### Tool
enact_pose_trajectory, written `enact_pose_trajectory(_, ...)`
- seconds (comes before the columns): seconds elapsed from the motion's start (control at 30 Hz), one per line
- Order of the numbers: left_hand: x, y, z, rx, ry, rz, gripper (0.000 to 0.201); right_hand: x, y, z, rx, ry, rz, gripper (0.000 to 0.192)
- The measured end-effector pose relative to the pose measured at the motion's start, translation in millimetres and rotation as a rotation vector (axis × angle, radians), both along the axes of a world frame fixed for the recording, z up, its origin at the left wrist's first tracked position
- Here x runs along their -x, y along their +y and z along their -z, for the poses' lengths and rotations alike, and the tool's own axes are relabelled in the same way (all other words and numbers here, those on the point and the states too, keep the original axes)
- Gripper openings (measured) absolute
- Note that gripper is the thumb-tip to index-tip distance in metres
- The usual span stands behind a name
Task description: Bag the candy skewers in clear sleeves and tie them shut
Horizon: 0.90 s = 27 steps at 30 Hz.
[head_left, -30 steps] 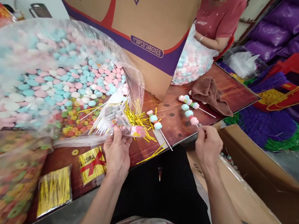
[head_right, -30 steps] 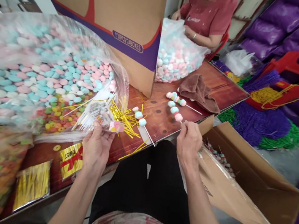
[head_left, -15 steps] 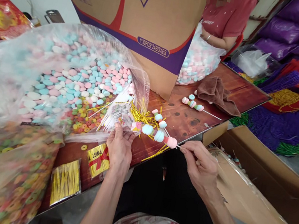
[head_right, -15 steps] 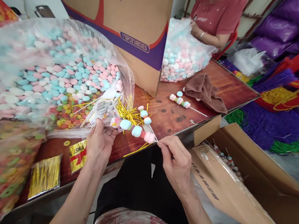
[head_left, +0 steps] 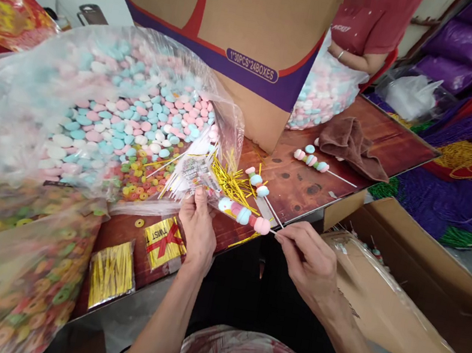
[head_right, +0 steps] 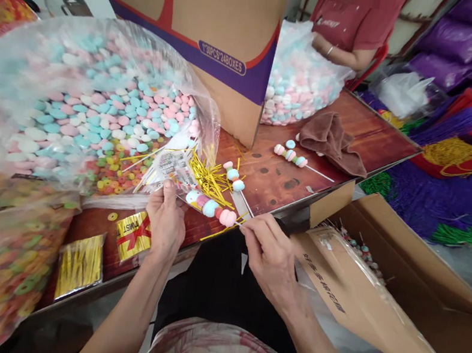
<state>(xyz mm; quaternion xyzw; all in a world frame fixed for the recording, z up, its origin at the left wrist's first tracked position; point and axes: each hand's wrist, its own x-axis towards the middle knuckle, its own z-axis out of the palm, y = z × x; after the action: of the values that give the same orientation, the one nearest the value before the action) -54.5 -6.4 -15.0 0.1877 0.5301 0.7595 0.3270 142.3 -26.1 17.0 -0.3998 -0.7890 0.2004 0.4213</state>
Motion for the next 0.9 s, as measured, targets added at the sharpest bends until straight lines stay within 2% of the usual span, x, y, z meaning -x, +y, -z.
enact_pose_trajectory(0.17,-3.5,-1.7,6.5,0.021,0.009,0.010,0.034,8.7,-3.1,2.5,0.032,-0.006,0.025,0.013)
enact_pose_trajectory(0.3,-2.0,-4.1,3.1,-0.010,-0.042,0.040,0.034,10.1,-0.5,3.1,0.047,-0.064,0.001,0.014)
enact_pose_trajectory(0.4,0.6,-5.7,-4.0,-0.038,-0.153,0.100,0.035,10.2,0.7,3.6,0.040,-0.079,-0.004,0.014)
enact_pose_trajectory(0.5,1.1,-6.8,-9.1,0.008,-0.210,0.205,0.038,11.1,0.3,3.9,0.019,-0.109,-0.001,0.014)
enact_pose_trajectory(0.67,3.1,-8.8,-8.7,0.078,-0.236,0.294,0.037,10.2,0.0,1.2,-0.022,-0.220,-0.062,0.015)
enact_pose_trajectory(0.9,7.4,-9.8,-0.4,0.035,-0.253,0.355,0.039,9.3,-1.7,-0.8,0.173,-0.081,-0.057,0.015)
